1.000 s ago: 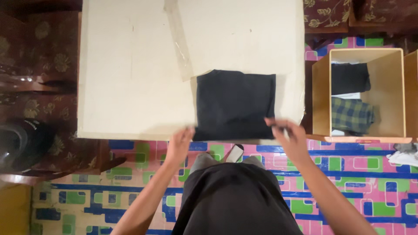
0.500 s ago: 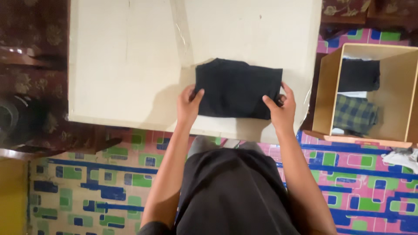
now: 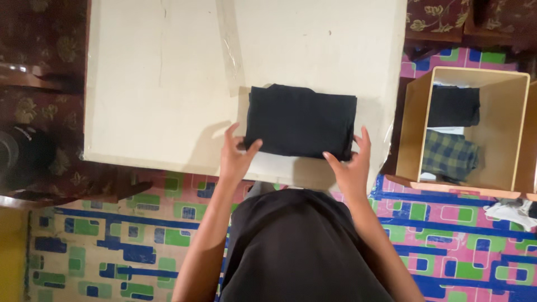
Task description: The person folds a black shirt and a white shirt on a low table by hand, then places the folded black shirt into a wooden drawer.
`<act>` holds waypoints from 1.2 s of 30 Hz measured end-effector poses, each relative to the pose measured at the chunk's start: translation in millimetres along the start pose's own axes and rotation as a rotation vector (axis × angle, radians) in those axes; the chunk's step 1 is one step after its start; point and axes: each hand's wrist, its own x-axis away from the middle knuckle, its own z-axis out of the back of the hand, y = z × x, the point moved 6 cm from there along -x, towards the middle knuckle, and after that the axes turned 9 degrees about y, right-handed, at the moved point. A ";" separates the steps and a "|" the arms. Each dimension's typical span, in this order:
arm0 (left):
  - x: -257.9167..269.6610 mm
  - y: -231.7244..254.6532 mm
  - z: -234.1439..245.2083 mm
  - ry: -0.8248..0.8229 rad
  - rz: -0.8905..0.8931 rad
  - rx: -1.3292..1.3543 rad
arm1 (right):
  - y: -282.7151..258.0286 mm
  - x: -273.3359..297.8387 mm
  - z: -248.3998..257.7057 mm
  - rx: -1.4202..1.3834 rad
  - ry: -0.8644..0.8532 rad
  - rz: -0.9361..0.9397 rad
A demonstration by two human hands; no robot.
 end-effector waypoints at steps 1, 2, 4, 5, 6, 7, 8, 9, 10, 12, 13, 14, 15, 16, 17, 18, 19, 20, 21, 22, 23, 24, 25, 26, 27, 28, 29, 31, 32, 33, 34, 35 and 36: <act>6.6 2.3 3.9 0.002 -0.046 0.017 | 1.9 7.4 2.9 -0.034 -0.006 -0.072; 11.7 3.6 7.0 0.004 -0.093 0.034 | 3.0 9.3 5.4 -0.023 0.023 -0.094; 12.6 6.8 10.6 0.031 -0.213 -0.091 | 6.5 8.4 6.5 -0.005 0.077 -0.133; 14.0 8.2 11.7 0.050 -0.277 -0.236 | 6.6 10.5 4.9 -0.006 0.066 -0.131; 17.6 9.6 13.8 0.067 -0.341 -0.382 | 6.7 11.2 3.2 -0.007 0.055 -0.130; 19.0 6.8 16.1 0.033 -0.290 -0.293 | 6.3 10.6 1.4 -0.012 0.048 -0.122; 20.8 4.5 18.3 0.000 -0.239 -0.204 | 7.1 11.9 1.6 -0.001 0.041 -0.135; 19.6 3.6 17.7 -0.038 -0.194 -0.111 | 8.2 11.0 2.9 0.010 0.040 -0.145; 17.9 6.5 18.8 -0.025 -0.221 -0.076 | 10.4 9.7 3.8 0.021 0.040 -0.155; 20.8 9.2 22.7 -0.009 -0.267 -0.013 | 12.0 7.5 4.2 -0.008 0.033 -0.078; 23.1 7.4 22.3 -0.005 -0.255 -0.017 | 13.5 8.2 4.7 -0.022 0.025 -0.042; 23.9 5.6 19.6 -0.001 -0.243 -0.020 | 17.0 10.6 6.5 -0.018 0.025 -0.052; 18.8 5.1 16.9 0.005 -0.241 -0.020 | 18.9 8.8 6.7 -0.017 0.030 -0.053; 13.2 4.4 15.8 0.005 -0.242 0.016 | 19.8 7.3 5.8 -0.016 0.035 -0.054; 10.0 3.0 13.9 0.006 -0.238 0.053 | 20.2 7.2 5.3 -0.020 0.041 -0.058; 7.6 1.2 13.1 0.006 -0.233 0.090 | 20.1 7.5 4.3 -0.025 0.046 -0.061; 6.4 -1.5 11.5 -0.011 -0.223 0.069 | 19.8 9.0 4.1 -0.028 0.052 -0.064; 5.6 -3.6 10.1 -0.028 -0.213 0.048 | 19.7 11.0 3.8 -0.019 0.052 -0.073; 4.1 -4.3 8.2 -0.045 -0.206 0.028 | 19.3 11.5 3.2 -0.011 0.055 -0.079; 3.3 -4.4 7.7 -0.049 -0.201 0.009 | 19.1 12.5 3.1 -0.003 0.057 -0.085; 3.0 -4.4 8.2 -0.053 -0.195 -0.012 | 18.3 14.0 2.9 0.018 0.058 -0.076; 3.7 -4.4 8.6 -0.057 -0.189 -0.032 | 17.8 15.6 2.6 0.039 0.059 -0.067; 5.3 -0.9 11.3 -0.043 -0.255 -0.074 | 17.6 14.6 2.2 0.059 0.063 -0.054; 9.1 1.2 16.4 -0.030 -0.320 -0.116 | 17.1 14.1 2.5 0.069 0.067 -0.032; 12.9 2.1 21.4 -0.016 -0.383 -0.162 | 17.1 16.0 2.6 0.078 0.067 -0.013; 13.3 0.4 22.8 -0.025 -0.393 -0.172 | 17.5 17.2 2.3 0.088 0.068 0.005; 14.0 -2.0 23.7 -0.036 -0.403 -0.183 | 18.5 18.4 1.6 0.090 0.073 0.013; 14.4 -6.8 22.1 -0.046 -0.425 -0.240 | 19.5 18.7 1.3 0.096 0.078 0.028; 11.9 -8.6 19.9 -0.045 -0.438 -0.286 | 21.7 18.2 1.6 0.077 0.087 -0.008; 9.6 -10.4 18.0 -0.041 -0.449 -0.331 | 23.1 16.4 1.0 0.058 0.092 -0.043; 7.5 -11.7 15.5 -0.034 -0.450 -0.338 | 23.9 15.9 1.1 0.038 0.097 -0.078; 4.6 -12.2 12.4 -0.025 -0.453 -0.345 | 22.6 15.6 1.1 0.044 0.098 -0.083; 3.6 -12.9 10.6 -0.015 -0.455 -0.353 | 21.2 15.4 1.6 0.049 0.099 -0.087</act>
